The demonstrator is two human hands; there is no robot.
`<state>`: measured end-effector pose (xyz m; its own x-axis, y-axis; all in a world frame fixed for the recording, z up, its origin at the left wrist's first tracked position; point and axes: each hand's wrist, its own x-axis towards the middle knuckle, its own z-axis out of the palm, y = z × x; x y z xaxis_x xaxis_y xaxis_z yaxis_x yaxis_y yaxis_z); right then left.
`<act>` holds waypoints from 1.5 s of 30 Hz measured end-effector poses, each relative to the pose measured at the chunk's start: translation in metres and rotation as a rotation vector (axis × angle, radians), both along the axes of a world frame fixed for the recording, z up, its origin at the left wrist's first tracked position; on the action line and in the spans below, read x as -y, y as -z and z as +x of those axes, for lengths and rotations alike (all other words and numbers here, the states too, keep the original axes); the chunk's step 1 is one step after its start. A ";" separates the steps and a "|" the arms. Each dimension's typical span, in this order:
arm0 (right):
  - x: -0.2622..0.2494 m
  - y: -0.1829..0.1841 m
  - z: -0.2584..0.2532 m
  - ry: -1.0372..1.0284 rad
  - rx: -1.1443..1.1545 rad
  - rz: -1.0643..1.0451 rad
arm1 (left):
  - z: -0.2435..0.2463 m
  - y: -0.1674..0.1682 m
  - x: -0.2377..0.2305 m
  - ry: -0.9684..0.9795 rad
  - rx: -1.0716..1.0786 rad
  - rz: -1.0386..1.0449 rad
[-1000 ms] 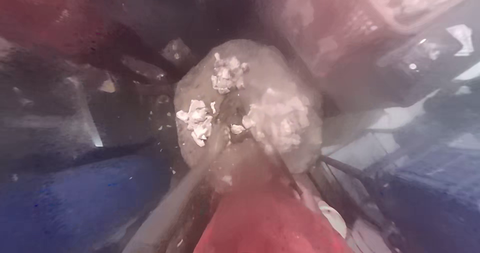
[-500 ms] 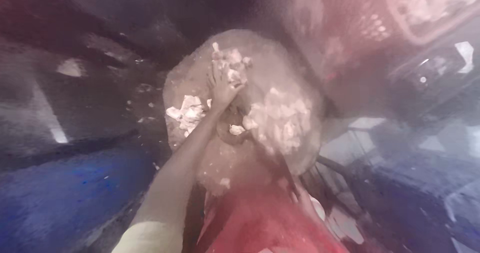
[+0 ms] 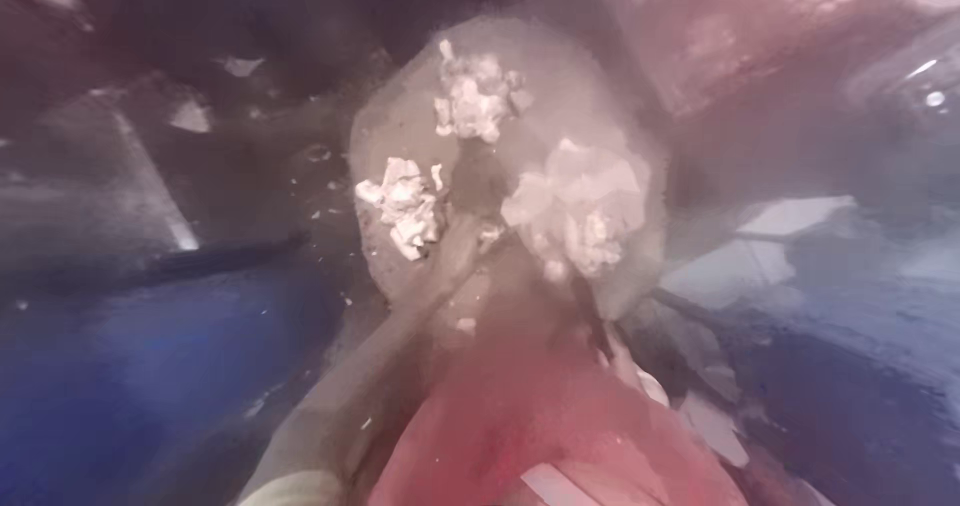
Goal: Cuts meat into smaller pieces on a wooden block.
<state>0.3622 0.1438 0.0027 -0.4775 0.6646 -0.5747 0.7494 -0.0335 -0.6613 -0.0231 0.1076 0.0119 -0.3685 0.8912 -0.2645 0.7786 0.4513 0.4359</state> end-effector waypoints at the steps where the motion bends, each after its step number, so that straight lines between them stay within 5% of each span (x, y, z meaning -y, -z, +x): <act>1: 0.005 0.021 0.015 0.005 -0.032 -0.020 | 0.006 0.019 0.029 -0.006 0.030 -0.043; 5: -0.007 0.040 0.026 -0.076 0.074 -0.060 | 0.023 0.007 0.099 -0.129 0.404 -0.343; 9: -0.009 0.040 0.025 -0.056 0.031 -0.051 | 0.055 0.038 0.162 -0.012 0.218 -0.195; 14: -0.022 0.042 0.024 -0.049 0.064 -0.149 | 0.050 0.040 0.145 -0.161 0.169 -0.303; 20: -0.019 0.038 0.042 0.122 0.000 -0.043 | -0.003 -0.018 0.033 -0.055 0.149 -0.368; 23: -0.021 0.024 0.053 0.171 0.085 0.037 | 0.007 -0.079 -0.071 0.115 0.198 -0.075; 27: -0.028 0.027 0.069 0.179 0.012 0.107 | 0.040 -0.149 -0.168 0.061 0.396 0.284; 30: -0.026 0.039 0.072 0.230 -0.043 0.083 | 0.043 -0.120 -0.181 0.028 0.335 0.407; 37: -0.016 0.039 0.066 0.371 -0.096 -0.042 | 0.083 0.072 -0.077 -0.438 0.005 0.423; 45: -0.043 0.047 0.067 0.343 -0.048 -0.120 | 0.130 0.063 -0.189 -0.521 0.049 0.342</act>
<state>0.4288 0.1869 -0.0447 -0.2666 0.7200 -0.6408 0.6492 -0.3572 -0.6715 0.1067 0.2971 -0.0511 -0.7723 0.6348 -0.0239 0.4690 0.5951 0.6526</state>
